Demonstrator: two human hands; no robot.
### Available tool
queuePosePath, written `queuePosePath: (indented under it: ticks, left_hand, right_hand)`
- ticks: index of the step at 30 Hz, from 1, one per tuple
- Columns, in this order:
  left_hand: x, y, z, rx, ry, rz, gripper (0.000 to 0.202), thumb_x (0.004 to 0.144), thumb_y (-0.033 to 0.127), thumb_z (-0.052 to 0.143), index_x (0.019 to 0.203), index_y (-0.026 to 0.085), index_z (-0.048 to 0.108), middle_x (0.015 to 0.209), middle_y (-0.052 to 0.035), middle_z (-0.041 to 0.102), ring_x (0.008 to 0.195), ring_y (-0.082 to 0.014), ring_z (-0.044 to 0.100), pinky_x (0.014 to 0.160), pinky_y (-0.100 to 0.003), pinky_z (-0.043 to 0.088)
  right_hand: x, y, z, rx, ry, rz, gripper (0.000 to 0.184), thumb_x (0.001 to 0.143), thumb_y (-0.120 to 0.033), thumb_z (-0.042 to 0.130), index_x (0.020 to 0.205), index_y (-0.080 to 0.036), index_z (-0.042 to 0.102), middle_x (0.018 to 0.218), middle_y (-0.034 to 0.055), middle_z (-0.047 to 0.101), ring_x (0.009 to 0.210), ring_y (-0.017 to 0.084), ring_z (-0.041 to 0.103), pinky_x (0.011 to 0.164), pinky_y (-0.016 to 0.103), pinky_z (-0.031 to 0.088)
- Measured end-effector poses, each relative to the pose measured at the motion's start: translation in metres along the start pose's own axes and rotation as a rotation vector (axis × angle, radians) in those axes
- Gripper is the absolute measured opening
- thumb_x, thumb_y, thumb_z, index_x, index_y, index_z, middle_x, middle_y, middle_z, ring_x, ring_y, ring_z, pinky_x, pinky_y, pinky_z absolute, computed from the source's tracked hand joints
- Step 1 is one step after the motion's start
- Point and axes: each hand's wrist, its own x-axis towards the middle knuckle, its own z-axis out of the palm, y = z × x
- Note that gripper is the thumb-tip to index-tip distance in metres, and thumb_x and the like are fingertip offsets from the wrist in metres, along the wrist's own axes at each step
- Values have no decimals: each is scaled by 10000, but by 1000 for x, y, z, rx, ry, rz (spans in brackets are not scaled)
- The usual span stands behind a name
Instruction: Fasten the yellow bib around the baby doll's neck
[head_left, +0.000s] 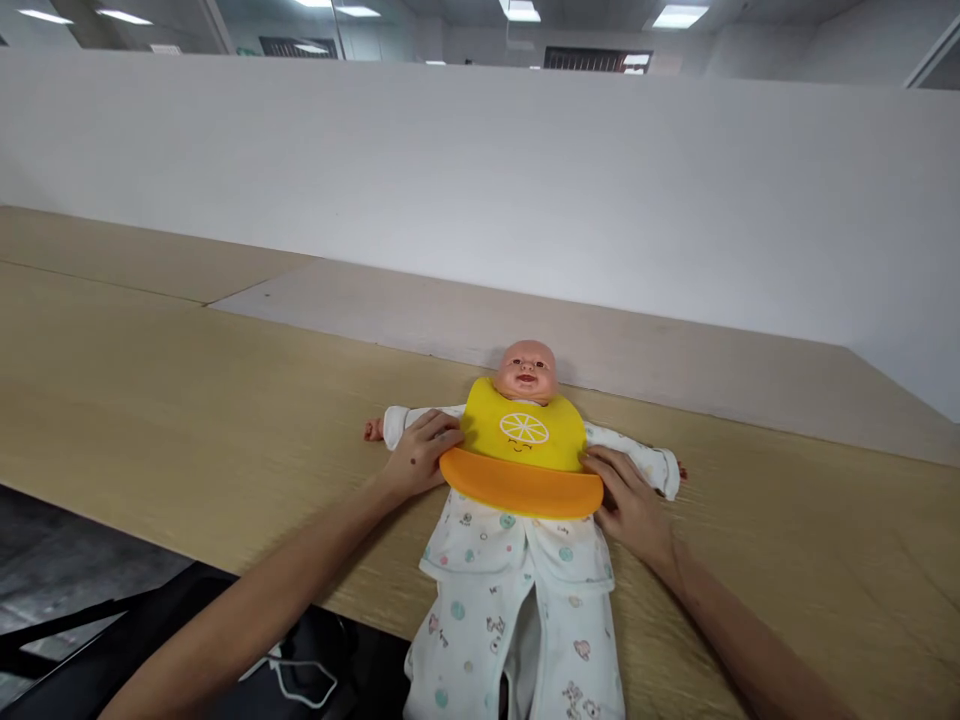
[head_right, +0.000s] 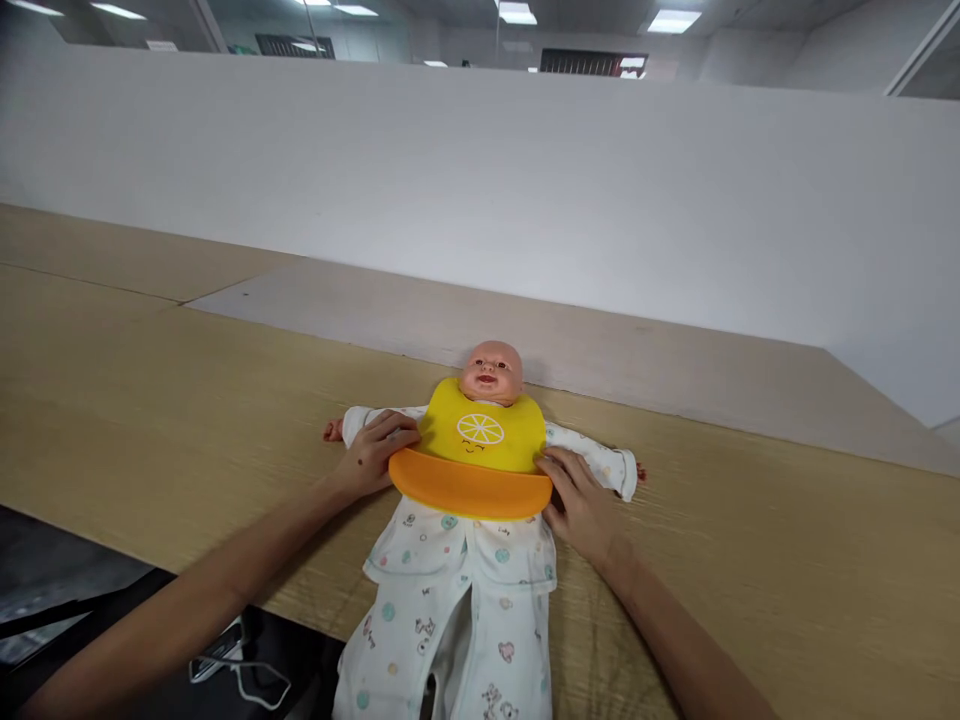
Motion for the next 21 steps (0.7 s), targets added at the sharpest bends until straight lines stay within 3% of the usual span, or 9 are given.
queuePosePath:
  ticks: [6, 11, 15, 21]
  left_hand:
    - [1, 0, -2, 28, 30, 9, 170, 849, 256, 526, 919, 160, 647, 916, -116, 635, 831, -200, 544, 741, -337, 481]
    - [-3, 2, 2, 134, -11, 126, 316, 840, 293, 540, 1128, 182, 605, 1070, -146, 614, 985, -244, 546, 873, -420, 457]
    - [-4, 9, 1, 219, -73, 273, 436, 815, 256, 550, 1250, 249, 537, 1229, -148, 551, 1139, -295, 487, 943, -494, 410]
    - [-5, 16, -4, 247, -62, 345, 471, 797, 197, 556, 1260, 278, 526, 1247, -134, 547, 1131, -275, 485, 959, -492, 419]
  right_hand:
    - [1, -2, 0, -19, -17, 2, 631, 683, -72, 469, 1302, -170, 403, 1292, 125, 462, 1211, 239, 449, 993, 437, 458]
    - [-1, -2, -5, -38, -75, -31, 770, 634, -89, 479, 1383, -179, 327, 1360, 136, 403, 1261, 279, 412, 1029, 463, 419]
    - [-4, -1, -7, -54, -66, -70, 775, 685, -134, 506, 1417, -217, 264, 1376, 132, 390, 1273, 288, 406, 1024, 472, 418]
    - [-2, -7, -5, -87, -16, -106, 728, 698, -94, 485, 1396, -153, 289, 1322, 160, 436, 1229, 275, 437, 987, 452, 455]
